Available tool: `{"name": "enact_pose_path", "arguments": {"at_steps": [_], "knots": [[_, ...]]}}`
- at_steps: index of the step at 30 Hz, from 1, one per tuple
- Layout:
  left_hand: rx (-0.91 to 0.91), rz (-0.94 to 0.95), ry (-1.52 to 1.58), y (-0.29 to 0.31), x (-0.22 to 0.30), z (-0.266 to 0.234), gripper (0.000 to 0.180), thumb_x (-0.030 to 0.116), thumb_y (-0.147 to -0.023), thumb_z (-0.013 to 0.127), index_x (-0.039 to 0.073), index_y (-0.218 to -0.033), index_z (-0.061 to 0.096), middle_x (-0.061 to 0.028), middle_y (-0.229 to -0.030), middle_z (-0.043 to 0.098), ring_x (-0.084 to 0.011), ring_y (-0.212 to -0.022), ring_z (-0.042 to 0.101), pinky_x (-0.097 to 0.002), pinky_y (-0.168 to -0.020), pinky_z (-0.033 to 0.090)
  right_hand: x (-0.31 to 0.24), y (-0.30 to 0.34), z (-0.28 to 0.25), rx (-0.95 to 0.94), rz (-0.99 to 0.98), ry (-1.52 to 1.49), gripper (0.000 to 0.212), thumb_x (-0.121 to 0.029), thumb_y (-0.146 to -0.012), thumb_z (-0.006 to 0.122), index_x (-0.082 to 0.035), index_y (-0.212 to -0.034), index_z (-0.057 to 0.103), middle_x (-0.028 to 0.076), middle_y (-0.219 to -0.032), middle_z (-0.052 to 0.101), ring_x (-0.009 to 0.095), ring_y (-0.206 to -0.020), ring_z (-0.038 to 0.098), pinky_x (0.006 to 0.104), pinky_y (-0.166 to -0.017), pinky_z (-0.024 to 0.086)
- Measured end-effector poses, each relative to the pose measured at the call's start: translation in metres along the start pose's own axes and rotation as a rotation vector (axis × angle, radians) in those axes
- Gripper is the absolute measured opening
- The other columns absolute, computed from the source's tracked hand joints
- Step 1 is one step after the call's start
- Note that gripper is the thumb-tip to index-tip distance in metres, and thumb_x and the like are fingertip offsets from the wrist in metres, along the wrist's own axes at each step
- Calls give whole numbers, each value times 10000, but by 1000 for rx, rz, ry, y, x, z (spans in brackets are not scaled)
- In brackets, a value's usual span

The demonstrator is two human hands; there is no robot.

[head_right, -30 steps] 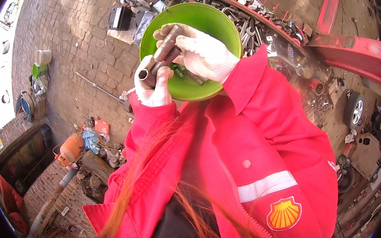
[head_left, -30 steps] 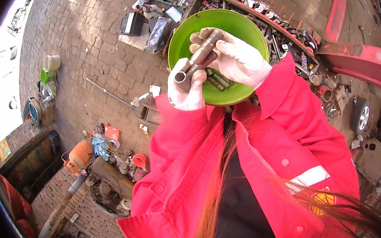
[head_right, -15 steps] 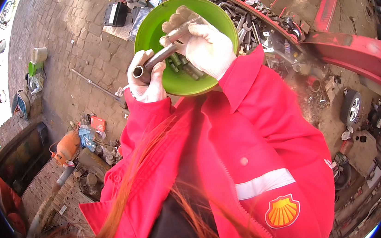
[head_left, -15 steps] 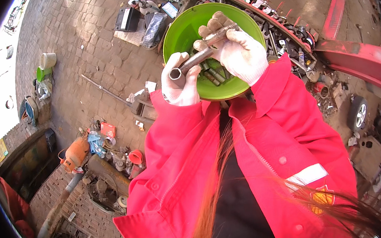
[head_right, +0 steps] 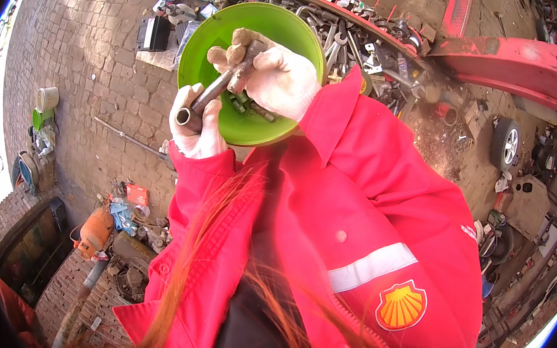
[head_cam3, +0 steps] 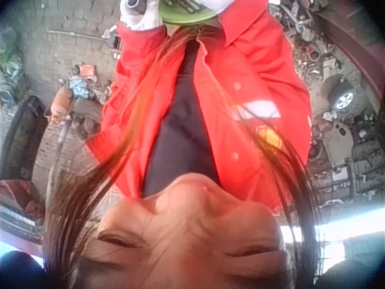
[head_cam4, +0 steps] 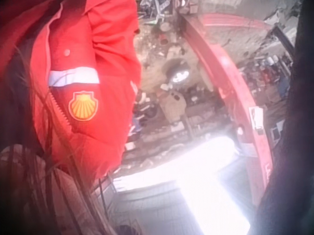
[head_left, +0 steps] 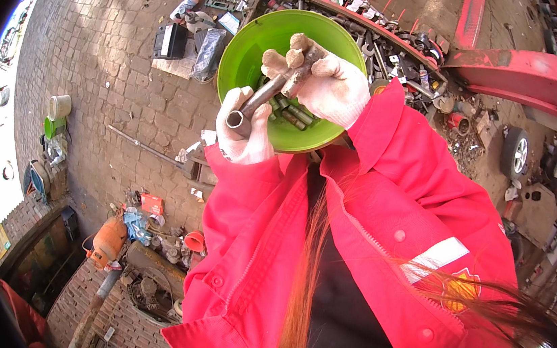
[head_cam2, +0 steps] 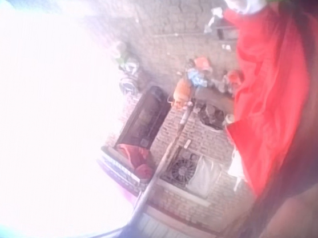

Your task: The person walks through a cluttered workshop, picks up a green bucket filled with metal parts, and repeatedly picks up, inspects, and places the parts back into the bucket. The person also briefly handles a pair of glasses and a box before returning to the bucket.

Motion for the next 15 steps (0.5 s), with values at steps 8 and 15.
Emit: {"name": "enact_pose_path", "arguments": {"at_steps": [8,15], "knots": [[-10,-4,17,0,1,2,536,-126,-878,638,51,-1356,474,-162,-1263,599,-266,-1100,640,-357,-941,530,2,-1,-2,145,54,-261,294,-121,-923,550,15,-1183,569,159,-1106,654,384,-1257,540,507,-1113,410],[-1,-111,51,-1,1,2,477,-30,-898,676,21,-1335,492,-139,-1020,669,-188,-798,670,-318,-760,564,13,5,-2,283,370,452,379,-61,-957,553,9,-1314,448,123,-1286,554,262,-1187,599,411,-1026,513]]}}
Point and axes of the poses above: each hand's wrist, its own y-axis away from the middle knuckle, its own z-axis out of the palm, x = y × z, the point moved 3 cm from there along -y, towards the middle knuckle
